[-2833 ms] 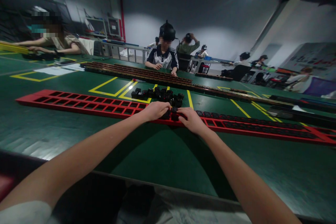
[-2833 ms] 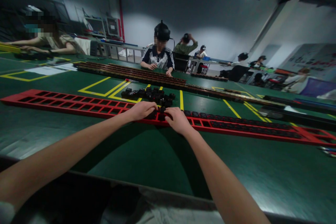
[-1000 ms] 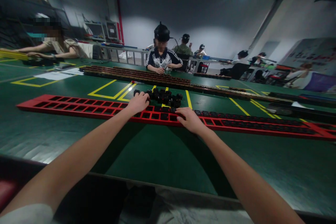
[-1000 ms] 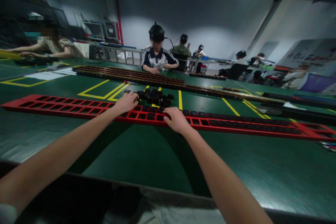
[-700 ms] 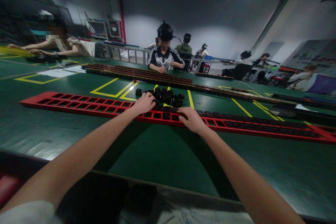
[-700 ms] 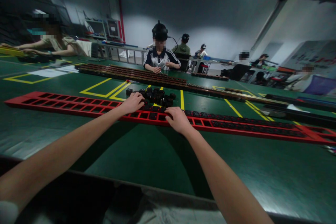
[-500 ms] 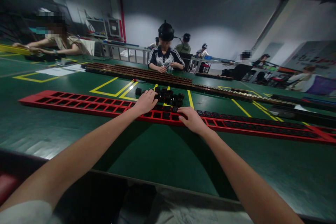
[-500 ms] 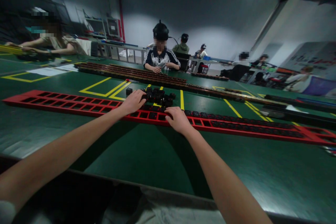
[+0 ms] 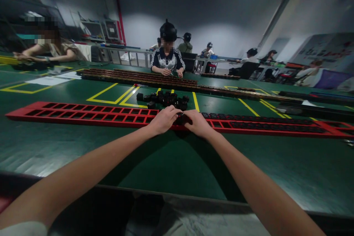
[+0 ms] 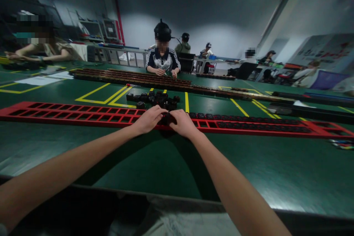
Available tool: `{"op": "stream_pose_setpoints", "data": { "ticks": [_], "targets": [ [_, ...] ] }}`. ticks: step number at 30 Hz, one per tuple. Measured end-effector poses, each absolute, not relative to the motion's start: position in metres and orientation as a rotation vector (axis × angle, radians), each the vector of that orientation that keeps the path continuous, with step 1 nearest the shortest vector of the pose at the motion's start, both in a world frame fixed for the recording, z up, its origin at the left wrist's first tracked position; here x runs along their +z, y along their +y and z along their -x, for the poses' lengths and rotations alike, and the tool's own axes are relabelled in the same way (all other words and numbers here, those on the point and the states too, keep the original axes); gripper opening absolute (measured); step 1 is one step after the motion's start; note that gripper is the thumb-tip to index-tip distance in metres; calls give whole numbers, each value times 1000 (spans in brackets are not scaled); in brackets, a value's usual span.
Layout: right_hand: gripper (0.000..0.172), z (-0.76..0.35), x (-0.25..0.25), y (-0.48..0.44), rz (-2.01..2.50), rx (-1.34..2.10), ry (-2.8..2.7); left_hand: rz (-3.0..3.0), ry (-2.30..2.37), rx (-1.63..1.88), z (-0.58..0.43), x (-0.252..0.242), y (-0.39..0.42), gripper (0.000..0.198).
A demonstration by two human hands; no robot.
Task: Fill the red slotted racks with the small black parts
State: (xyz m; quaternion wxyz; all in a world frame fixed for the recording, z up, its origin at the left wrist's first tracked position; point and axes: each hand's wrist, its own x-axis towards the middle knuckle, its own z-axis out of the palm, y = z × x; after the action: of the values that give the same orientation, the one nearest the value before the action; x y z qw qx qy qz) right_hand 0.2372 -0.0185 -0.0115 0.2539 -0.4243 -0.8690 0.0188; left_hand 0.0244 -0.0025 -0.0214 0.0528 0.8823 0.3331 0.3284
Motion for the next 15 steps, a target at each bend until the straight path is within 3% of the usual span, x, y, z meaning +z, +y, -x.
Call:
{"op": "stream_pose_setpoints", "data": {
  "ticks": [5,9,15],
  "targets": [
    [41,-238,-14,-19,1161,46,-2344,-2691,1046,984,-24,-21,-3,35],
    [41,-237,-15,-19,1132,63,-2339,-2659,974,1026,-22,-19,-8,35],
    [34,-238,-18,-16,1149,47,-2355,-2695,702,997,-20,-17,-11,51]
  ]
}}
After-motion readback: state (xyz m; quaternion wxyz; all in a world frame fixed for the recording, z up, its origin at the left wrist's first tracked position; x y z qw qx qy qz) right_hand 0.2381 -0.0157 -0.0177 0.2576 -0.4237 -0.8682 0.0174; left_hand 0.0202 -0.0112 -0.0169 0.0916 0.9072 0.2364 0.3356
